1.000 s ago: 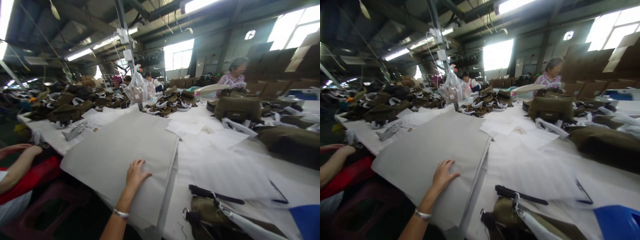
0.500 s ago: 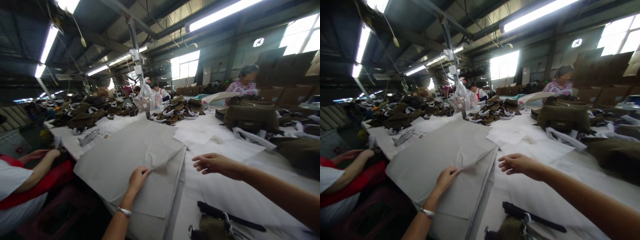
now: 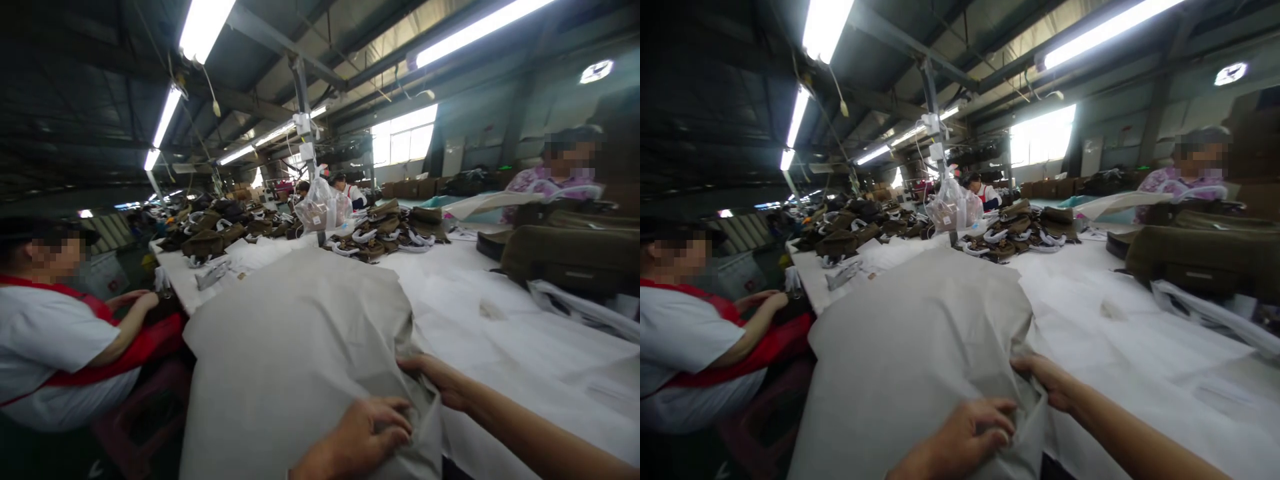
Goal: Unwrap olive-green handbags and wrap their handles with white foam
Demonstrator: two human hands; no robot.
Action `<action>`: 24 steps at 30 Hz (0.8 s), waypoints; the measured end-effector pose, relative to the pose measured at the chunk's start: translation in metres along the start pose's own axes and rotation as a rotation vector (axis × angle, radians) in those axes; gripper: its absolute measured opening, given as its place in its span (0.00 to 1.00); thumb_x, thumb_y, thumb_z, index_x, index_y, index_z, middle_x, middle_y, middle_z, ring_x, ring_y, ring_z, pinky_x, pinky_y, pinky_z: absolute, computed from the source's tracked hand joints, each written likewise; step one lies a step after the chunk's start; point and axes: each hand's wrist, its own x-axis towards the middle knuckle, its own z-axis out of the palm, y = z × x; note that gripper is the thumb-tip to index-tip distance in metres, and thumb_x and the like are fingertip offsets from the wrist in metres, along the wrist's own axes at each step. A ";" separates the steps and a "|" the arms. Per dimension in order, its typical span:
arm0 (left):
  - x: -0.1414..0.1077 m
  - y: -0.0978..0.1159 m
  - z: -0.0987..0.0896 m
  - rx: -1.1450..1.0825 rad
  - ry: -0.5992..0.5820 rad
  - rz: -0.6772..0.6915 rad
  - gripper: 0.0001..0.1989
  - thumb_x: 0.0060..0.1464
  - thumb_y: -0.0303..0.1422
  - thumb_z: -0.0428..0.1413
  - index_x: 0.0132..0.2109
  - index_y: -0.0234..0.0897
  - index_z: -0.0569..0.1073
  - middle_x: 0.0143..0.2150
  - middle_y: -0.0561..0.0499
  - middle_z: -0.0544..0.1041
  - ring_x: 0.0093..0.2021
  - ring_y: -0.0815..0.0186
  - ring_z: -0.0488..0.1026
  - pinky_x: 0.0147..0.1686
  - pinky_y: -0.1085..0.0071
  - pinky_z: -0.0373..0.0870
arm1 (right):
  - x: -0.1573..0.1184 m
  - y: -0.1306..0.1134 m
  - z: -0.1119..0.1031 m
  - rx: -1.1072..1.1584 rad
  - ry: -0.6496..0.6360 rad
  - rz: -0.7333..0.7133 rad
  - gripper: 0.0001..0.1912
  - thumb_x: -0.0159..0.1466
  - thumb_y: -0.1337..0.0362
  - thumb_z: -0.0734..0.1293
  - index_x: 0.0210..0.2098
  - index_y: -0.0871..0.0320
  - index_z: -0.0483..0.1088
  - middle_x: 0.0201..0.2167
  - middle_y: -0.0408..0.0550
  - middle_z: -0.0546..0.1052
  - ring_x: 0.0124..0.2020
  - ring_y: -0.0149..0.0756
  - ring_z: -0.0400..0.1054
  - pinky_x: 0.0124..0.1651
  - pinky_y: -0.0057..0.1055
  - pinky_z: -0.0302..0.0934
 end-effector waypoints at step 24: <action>0.055 -0.050 -0.061 0.187 0.390 -0.233 0.19 0.63 0.41 0.55 0.58 0.44 0.76 0.61 0.48 0.77 0.61 0.59 0.73 0.64 0.61 0.67 | -0.069 0.054 -0.088 0.032 0.331 0.119 0.20 0.52 0.57 0.80 0.38 0.64 0.78 0.38 0.60 0.84 0.39 0.54 0.80 0.43 0.40 0.75</action>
